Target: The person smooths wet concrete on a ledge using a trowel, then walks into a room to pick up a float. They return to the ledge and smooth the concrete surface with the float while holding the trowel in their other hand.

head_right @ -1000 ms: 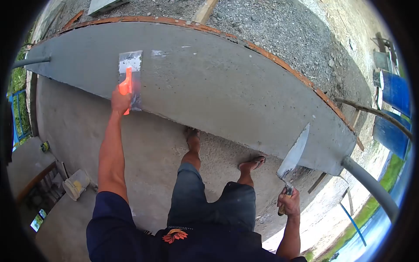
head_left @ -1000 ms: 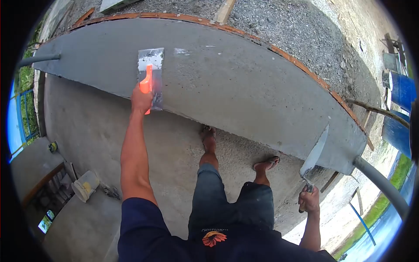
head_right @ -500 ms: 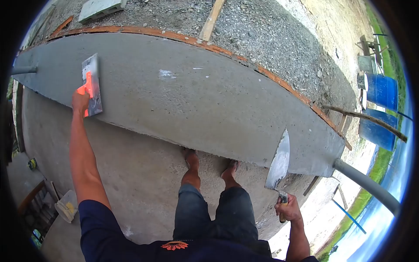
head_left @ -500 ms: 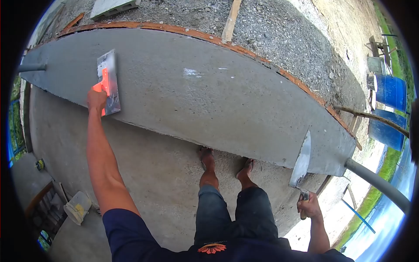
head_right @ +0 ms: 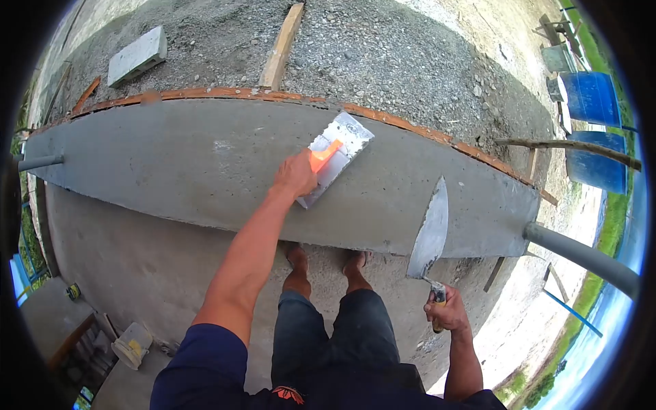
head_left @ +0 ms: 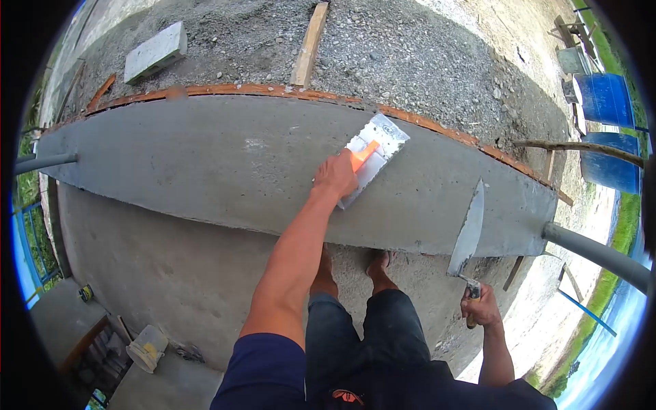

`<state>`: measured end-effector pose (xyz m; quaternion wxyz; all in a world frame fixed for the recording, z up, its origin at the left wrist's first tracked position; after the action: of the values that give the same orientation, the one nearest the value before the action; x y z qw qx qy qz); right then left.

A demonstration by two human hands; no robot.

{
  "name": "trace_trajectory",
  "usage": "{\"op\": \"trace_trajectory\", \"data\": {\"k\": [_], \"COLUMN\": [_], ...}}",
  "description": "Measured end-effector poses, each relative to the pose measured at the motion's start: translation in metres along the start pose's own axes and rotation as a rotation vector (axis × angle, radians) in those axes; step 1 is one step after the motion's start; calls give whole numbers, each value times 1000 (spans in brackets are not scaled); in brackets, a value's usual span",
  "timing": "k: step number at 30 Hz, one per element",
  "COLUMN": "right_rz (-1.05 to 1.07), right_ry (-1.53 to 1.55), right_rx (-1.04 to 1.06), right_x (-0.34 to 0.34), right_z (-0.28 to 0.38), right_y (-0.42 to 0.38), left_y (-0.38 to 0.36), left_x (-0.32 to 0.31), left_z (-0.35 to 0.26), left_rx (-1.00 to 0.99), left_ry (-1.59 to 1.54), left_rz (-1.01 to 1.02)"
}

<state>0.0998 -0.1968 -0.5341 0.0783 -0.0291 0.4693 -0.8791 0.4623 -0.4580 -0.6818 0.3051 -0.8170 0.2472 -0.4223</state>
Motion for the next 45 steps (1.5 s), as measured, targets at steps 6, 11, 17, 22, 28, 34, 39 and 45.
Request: {"op": "trace_trajectory", "data": {"k": [6, 11, 17, 22, 28, 34, 39, 45], "right_rz": [-30, 22, -147, -285, -363, -248, -108, -3], "right_ry": [166, 261, 379, 439, 425, 322, 193, -16], "right_rx": [10, 20, 113, 176, 148, 152, 163, 192], "right_x": [67, 94, 138, 164, 182, 169, 119, -5], "right_z": [-52, -96, -140, -166, -180, -152, -95, -9], "right_y": [-6, -13, -48, -95, -128, -89, -41, 35], "left_y": [-34, 30, 44, -2, -102, -56, -63, -113], "left_x": [85, 8, -161, -303, -388, -357, -204, 16], "left_z": [173, 50, -218, -320, -338, -257, -83, 224], "left_rx": [306, 130, -51, -353, -540, -269, -28, 420], "left_ry": [-277, -189, 96, 222, -233, -273, -214, -228], "left_rz": [-528, -383, 21, 400, 697, 321, 43, -323]}}
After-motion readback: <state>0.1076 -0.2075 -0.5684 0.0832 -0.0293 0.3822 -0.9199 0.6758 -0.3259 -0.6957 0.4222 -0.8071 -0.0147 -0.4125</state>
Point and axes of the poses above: each hand's wrist, its own y-axis towards the middle knuckle, its own x-axis out of the back of the hand, z = x × y, the point moved 4 cm from there along y, towards the middle knuckle, and after that the axes turned 7 degrees about z, right-handed, at the moved point
